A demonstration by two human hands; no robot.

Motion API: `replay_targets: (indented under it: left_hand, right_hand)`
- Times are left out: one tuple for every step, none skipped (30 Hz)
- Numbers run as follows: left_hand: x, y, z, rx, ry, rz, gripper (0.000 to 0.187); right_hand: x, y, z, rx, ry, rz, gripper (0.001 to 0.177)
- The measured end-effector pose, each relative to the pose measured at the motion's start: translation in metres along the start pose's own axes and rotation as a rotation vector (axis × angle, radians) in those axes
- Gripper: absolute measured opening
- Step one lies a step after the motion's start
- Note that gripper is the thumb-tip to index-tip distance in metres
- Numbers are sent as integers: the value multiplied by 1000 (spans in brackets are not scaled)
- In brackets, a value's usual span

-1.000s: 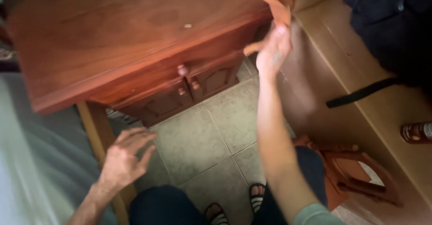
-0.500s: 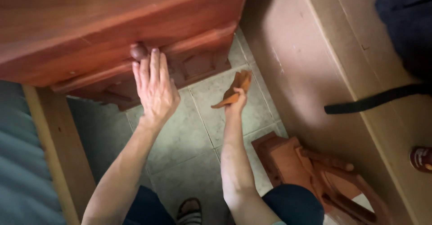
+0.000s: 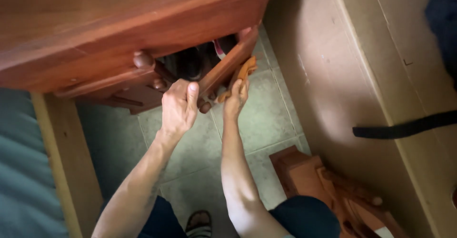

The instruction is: Wiping and dusting a wooden nightstand with a cloth.

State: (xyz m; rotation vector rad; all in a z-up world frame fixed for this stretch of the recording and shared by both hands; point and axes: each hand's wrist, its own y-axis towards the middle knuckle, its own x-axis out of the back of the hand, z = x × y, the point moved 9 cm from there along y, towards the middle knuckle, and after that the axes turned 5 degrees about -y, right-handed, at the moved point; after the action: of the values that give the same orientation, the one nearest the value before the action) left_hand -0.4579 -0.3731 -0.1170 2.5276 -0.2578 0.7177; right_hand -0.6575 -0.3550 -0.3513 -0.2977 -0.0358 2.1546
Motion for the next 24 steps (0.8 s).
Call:
replay_targets:
  left_hand:
    - [-2, -5, -5, 8, -5, 6, 45]
    - [-5, -3, -7, 37, -56, 24, 40]
    - [-7, -1, -10, 66, -107, 42, 35]
    - [-8, -3, -12, 65, -111, 45, 35]
    - [-8, -4, -14, 72, -97, 44, 33]
    - [-6, 0, -15, 67, -77, 38, 31]
    - [-1, 9, -19, 52, -77, 37, 31]
    - [0, 10, -23, 59, -103, 52, 32]
    - [2, 11, -26, 65, -129, 68, 36]
    - [2, 12, -27, 70, -130, 74, 36]
    - [2, 13, -28, 74, -148, 73, 37]
    - [2, 14, -29, 79, -168, 70, 38]
    - [2, 15, -28, 86, -171, 74, 38]
    - [3, 15, -29, 72, -172, 71, 39]
    - [3, 15, -30, 59, -173, 69, 40]
    - [3, 16, -32, 55, -172, 74, 40]
    - [4, 16, -35, 42, -171, 72, 40]
    - [5, 15, -38, 32, -169, 65, 41]
    - [5, 15, -38, 30, -168, 64, 41]
    - [5, 14, -38, 27, -172, 63, 41]
    - [6, 13, -38, 25, -176, 63, 41]
    - [6, 14, -39, 27, -176, 63, 41]
    - [7, 14, -41, 17, -174, 70, 41]
    - [7, 11, -43, 14, -170, 74, 41]
  right_hand:
    - [8, 8, -36, -5, -9, -5, 44]
    - [11, 23, -71, -33, -77, -27, 46]
    - [15, 37, -106, -62, -144, -49, 48]
    - [23, 44, -122, -60, -146, -54, 48]
    - [29, 49, -152, -211, -107, -33, 31]
    - [24, 57, -180, -354, -55, -7, 20]
    - [12, 49, -140, -345, -44, -8, 20]
    - [12, 37, -96, -267, -117, -37, 30]
    - [12, 25, -53, -189, -189, -66, 46]
    - [12, 7, -18, -195, -193, -70, 46]
    - [-4, -9, 22, -127, -14, 79, 53]
    - [-18, -27, 66, -56, 162, 228, 62]
    - [-24, -28, 57, -61, 156, 224, 62]
    - [-19, -27, 55, 38, -50, 109, 51]
    - [-16, -28, 55, 137, -257, -7, 42]
    - [-12, -17, 35, 137, -254, -12, 42]
    - [-5, -6, 5, 13, -251, -32, 45]
    - [2, 4, -25, -109, -250, -45, 49]
    - [3, 15, -33, -108, -249, -45, 49]
    - [8, 23, -44, -137, -268, -64, 50]
    - [13, 31, -56, -166, -287, -83, 51]
    - [13, 22, -42, -168, -289, -83, 51]
    - [7, 14, -16, -24, -252, -27, 41]
    - [2, 2, 10, 115, -219, 34, 36]
